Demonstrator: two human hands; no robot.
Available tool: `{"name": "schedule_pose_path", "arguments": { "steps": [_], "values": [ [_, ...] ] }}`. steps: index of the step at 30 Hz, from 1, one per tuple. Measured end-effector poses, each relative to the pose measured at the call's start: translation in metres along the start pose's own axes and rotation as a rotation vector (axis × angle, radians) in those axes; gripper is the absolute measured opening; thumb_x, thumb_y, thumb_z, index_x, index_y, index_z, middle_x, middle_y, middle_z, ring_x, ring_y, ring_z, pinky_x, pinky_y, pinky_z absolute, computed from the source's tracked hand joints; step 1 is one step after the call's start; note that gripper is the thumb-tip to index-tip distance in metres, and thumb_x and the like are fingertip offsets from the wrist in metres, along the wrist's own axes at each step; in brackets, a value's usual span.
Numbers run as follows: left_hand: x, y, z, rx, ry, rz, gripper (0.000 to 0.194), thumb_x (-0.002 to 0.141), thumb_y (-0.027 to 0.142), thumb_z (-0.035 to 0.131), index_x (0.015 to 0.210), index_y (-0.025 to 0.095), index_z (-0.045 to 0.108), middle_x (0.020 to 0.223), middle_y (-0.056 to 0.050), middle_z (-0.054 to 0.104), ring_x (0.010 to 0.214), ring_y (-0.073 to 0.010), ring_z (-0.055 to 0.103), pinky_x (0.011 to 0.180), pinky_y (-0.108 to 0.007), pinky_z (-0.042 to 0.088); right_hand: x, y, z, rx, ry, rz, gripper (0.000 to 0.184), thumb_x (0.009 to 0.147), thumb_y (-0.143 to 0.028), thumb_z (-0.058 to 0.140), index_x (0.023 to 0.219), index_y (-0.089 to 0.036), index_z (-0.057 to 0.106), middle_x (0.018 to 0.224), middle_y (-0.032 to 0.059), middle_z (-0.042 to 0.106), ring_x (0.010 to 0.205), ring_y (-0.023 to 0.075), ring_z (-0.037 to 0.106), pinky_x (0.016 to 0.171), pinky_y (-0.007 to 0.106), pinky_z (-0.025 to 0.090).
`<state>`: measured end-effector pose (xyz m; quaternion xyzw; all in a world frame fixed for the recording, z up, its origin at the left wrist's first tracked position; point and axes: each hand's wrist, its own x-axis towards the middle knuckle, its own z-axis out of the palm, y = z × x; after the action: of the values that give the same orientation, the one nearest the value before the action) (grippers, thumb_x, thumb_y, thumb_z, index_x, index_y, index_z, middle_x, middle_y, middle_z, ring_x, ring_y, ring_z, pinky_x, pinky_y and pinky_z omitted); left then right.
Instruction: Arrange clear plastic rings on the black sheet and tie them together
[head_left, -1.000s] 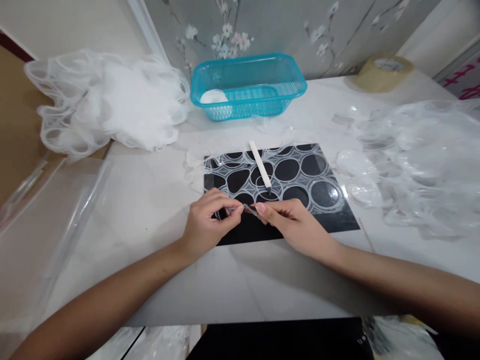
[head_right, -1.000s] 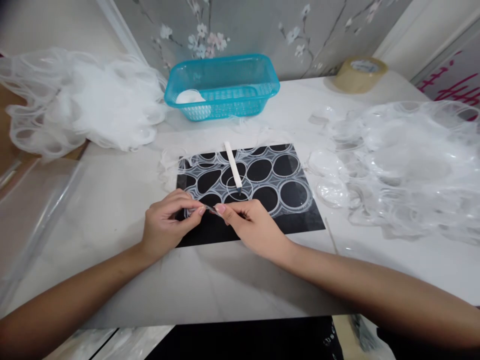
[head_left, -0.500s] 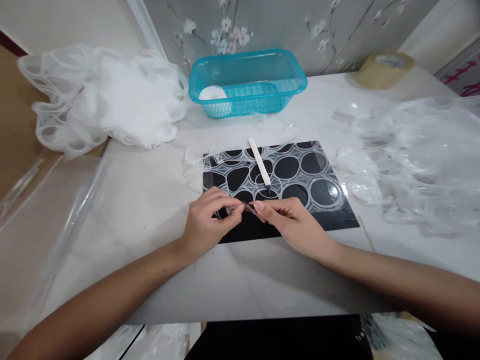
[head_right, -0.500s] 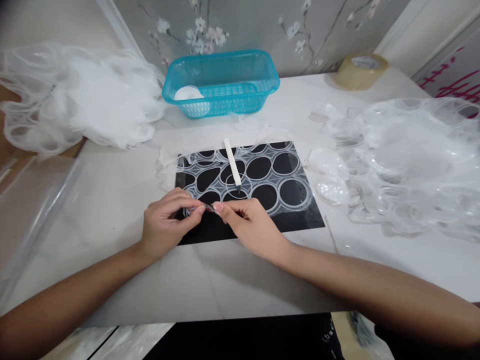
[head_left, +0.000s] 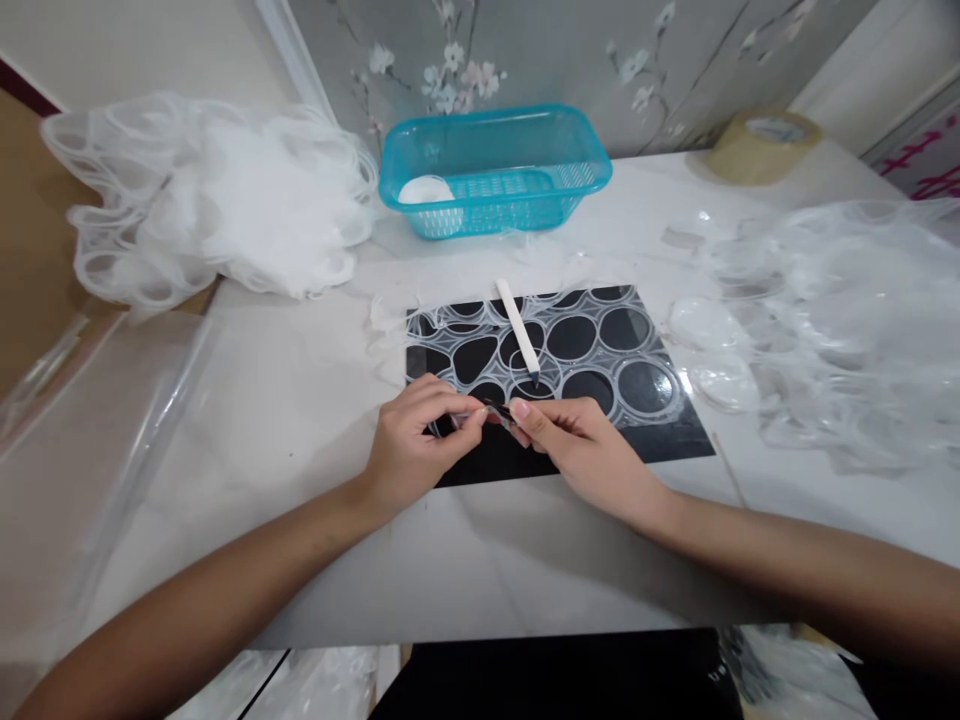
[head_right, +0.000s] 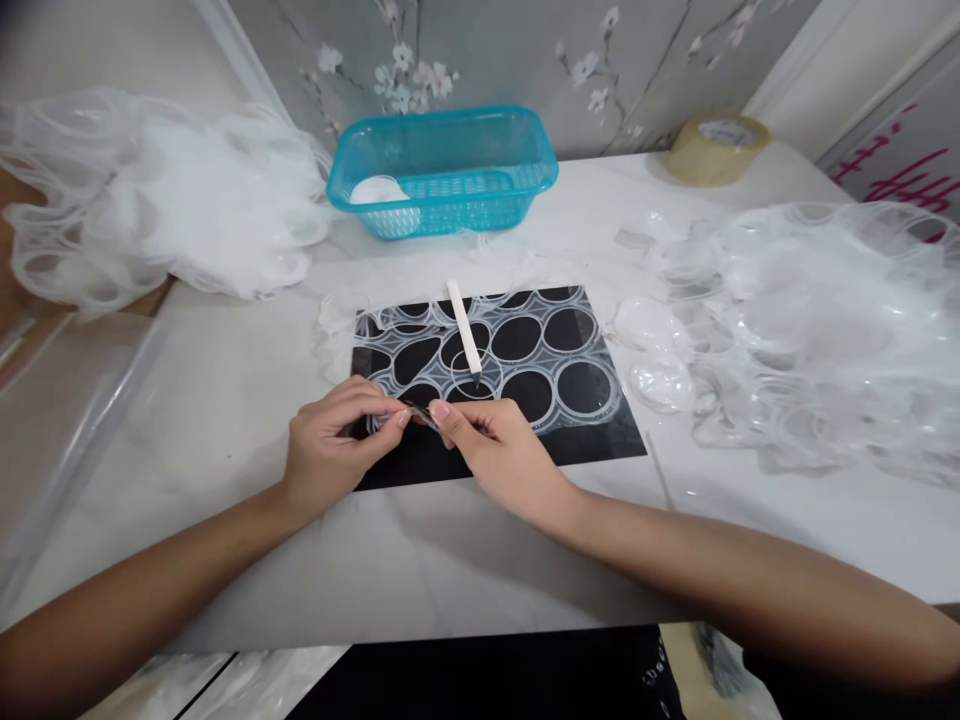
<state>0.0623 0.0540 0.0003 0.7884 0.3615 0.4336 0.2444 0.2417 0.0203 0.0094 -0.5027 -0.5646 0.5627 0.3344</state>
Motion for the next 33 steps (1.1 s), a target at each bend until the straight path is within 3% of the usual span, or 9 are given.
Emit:
{"name": "schedule_pose_path", "arguments": {
  "steps": [33],
  "values": [
    [-0.0007,0.0017,-0.0001,0.006,0.009,0.001,0.010,0.078,0.010,0.062,0.072,0.017,0.064,0.062,0.001,0.060,0.059,-0.0101,0.051,0.059,-0.025,0.044,-0.0002,-0.0020,0.0041,-0.012,0.012,-0.012,0.045,0.093,-0.048,0.038,0.060,-0.018,0.038,0.057,-0.0041,0.024,0.054,0.0100,0.021,0.052,0.028,0.019]
  ]
}}
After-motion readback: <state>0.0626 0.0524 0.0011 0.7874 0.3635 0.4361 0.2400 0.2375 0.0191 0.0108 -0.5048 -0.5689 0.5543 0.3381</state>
